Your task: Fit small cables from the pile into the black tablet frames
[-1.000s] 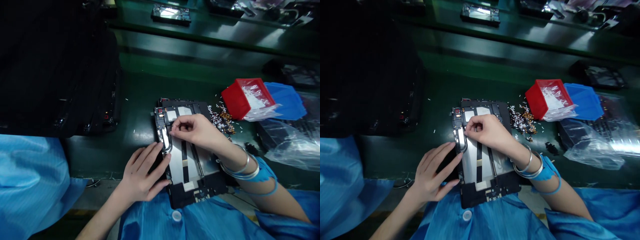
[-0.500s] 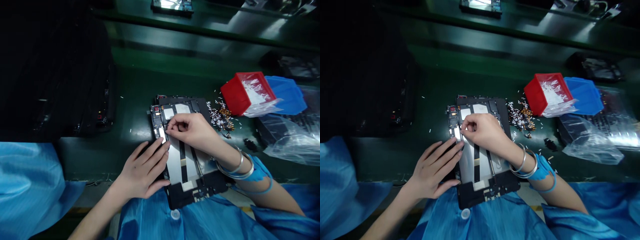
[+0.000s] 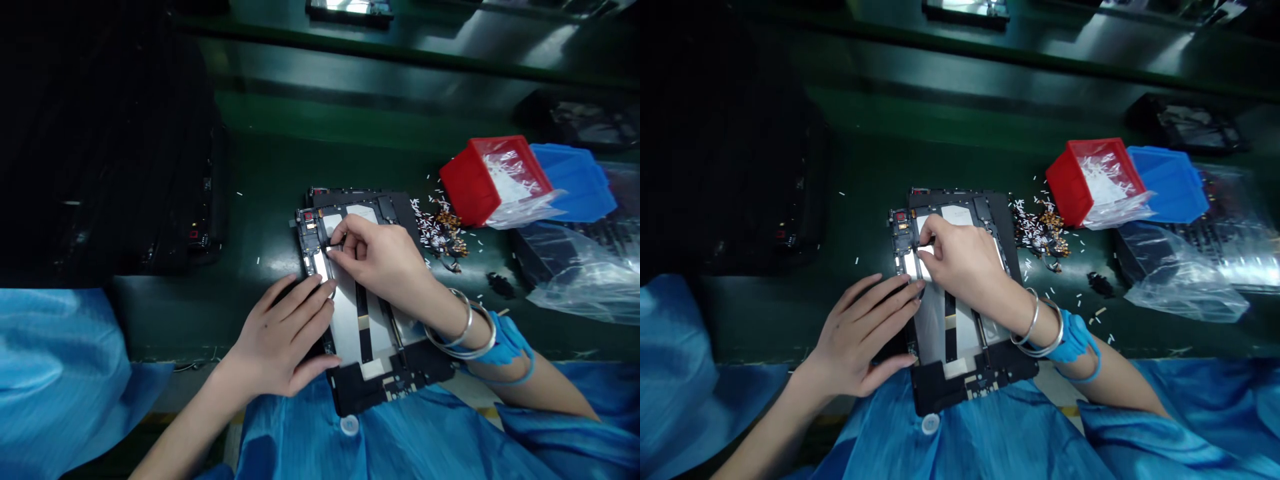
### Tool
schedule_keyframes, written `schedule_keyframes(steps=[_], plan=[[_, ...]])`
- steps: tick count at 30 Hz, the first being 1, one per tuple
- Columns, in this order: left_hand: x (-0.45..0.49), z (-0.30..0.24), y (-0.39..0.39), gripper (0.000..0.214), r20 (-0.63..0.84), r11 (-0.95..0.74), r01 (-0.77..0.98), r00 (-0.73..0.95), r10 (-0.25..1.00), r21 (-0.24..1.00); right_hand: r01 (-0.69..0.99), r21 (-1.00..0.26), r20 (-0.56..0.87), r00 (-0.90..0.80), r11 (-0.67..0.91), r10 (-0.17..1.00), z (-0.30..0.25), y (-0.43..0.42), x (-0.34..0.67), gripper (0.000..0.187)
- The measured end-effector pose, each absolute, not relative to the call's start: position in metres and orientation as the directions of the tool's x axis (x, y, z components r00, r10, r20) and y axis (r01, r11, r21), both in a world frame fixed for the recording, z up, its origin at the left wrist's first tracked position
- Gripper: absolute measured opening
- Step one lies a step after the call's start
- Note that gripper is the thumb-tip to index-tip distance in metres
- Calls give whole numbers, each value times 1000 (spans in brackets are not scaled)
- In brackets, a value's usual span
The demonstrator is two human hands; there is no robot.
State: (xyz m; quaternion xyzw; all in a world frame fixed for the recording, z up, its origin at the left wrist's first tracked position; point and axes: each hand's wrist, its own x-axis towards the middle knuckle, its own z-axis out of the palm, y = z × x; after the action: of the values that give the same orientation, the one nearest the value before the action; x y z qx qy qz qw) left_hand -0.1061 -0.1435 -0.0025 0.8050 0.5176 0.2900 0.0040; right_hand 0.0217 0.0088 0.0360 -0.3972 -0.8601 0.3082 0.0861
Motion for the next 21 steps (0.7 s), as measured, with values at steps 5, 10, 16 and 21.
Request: schedule_keyframes(steps=[5, 10, 16, 21], plan=[[-107, 1, -139, 38, 468, -461, 816, 274, 840, 349, 612, -585, 20, -646, 532, 763, 42, 7, 35, 7], [-107, 4, -123, 40, 432, -369, 879, 218, 875, 303, 612, -548, 210, -559, 570, 802, 50, 5, 83, 10], [-96, 3, -145, 36, 466, -89, 864, -178, 867, 495, 813, -286, 212, -463, 507, 861, 29, -15, 148, 40], [-66, -10, -191, 50, 83, 149, 725, -273, 958, 672, 833, -301, -28, -494, 464, 869, 11, -47, 160, 61]])
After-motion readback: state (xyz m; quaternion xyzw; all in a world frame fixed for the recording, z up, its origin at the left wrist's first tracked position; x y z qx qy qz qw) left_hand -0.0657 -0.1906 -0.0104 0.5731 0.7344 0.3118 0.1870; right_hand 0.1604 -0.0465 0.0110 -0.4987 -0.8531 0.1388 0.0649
